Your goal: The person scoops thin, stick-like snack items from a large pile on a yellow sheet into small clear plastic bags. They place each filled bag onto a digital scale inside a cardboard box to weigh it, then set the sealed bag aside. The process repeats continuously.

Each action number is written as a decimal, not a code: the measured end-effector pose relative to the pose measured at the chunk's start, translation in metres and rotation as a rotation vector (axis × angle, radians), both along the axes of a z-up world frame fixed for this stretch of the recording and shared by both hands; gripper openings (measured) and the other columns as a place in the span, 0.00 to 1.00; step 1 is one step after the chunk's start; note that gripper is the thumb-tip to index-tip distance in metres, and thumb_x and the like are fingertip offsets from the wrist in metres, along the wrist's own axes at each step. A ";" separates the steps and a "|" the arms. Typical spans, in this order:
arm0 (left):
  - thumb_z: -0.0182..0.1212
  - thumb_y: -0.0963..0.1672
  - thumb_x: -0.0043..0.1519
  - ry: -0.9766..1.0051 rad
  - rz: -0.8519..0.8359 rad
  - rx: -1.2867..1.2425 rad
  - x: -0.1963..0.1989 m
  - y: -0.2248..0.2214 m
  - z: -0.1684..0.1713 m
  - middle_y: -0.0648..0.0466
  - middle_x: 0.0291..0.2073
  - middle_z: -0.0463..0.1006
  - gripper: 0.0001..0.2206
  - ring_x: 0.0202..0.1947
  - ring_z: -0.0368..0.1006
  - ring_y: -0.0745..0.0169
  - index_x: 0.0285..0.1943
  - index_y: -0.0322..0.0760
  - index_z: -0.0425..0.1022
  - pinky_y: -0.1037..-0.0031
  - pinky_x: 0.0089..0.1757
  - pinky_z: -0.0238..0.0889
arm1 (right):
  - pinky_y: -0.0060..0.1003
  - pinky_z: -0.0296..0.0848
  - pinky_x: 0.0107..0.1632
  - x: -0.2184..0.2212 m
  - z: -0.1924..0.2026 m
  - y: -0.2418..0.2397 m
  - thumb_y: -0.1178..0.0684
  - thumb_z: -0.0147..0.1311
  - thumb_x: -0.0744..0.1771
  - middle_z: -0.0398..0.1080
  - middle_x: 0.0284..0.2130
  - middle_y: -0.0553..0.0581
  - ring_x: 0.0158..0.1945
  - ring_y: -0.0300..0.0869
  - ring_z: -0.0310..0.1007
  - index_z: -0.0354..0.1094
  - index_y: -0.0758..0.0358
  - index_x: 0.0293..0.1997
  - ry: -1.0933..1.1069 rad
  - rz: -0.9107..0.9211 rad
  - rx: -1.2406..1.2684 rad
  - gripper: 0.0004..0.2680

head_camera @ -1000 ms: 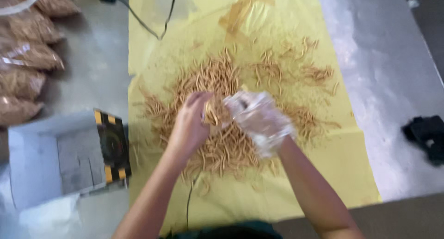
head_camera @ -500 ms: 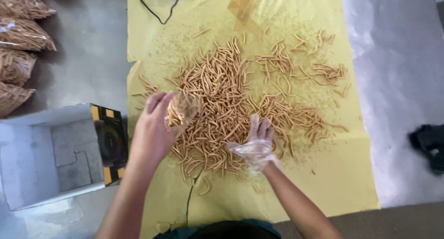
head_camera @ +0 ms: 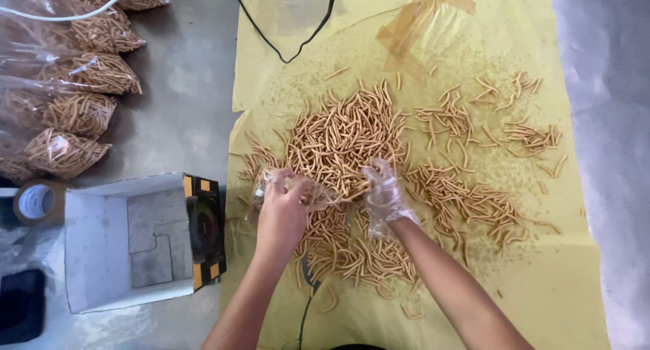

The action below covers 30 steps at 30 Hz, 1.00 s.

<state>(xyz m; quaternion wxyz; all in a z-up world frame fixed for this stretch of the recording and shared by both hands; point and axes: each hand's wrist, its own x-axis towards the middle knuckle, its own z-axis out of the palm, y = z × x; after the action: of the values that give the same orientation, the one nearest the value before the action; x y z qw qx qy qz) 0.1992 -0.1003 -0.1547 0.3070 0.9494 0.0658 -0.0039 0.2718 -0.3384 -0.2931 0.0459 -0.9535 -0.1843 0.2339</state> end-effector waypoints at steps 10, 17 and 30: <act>0.61 0.30 0.45 -0.149 -0.030 -0.109 -0.010 0.001 -0.013 0.42 0.54 0.74 0.25 0.55 0.68 0.43 0.55 0.26 0.76 0.62 0.55 0.63 | 0.33 0.75 0.35 -0.033 0.058 -0.047 0.66 0.59 0.64 0.72 0.52 0.65 0.36 0.40 0.73 0.69 0.60 0.45 0.673 -0.849 1.321 0.09; 0.61 0.30 0.41 -0.126 -0.112 -0.267 0.007 -0.010 0.021 0.44 0.54 0.73 0.32 0.51 0.74 0.45 0.60 0.30 0.76 0.66 0.50 0.70 | 0.31 0.77 0.34 -0.001 0.199 -0.021 0.64 0.62 0.61 0.76 0.49 0.60 0.35 0.37 0.73 0.68 0.60 0.34 0.592 -0.418 1.112 0.07; 0.75 0.35 0.38 -0.249 -0.073 -0.244 0.009 -0.022 0.006 0.42 0.56 0.71 0.33 0.48 0.75 0.47 0.58 0.27 0.73 0.68 0.45 0.74 | 0.39 0.82 0.42 0.022 0.213 0.005 0.51 0.58 0.68 0.73 0.44 0.57 0.43 0.40 0.75 0.69 0.66 0.53 0.920 -0.485 1.221 0.12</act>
<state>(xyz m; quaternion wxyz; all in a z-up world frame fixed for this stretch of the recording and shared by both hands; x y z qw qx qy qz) 0.2084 -0.1220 -0.1483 0.4255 0.9000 -0.0083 0.0946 0.2943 -0.3339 -0.0798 0.6804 -0.5816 -0.0300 0.4449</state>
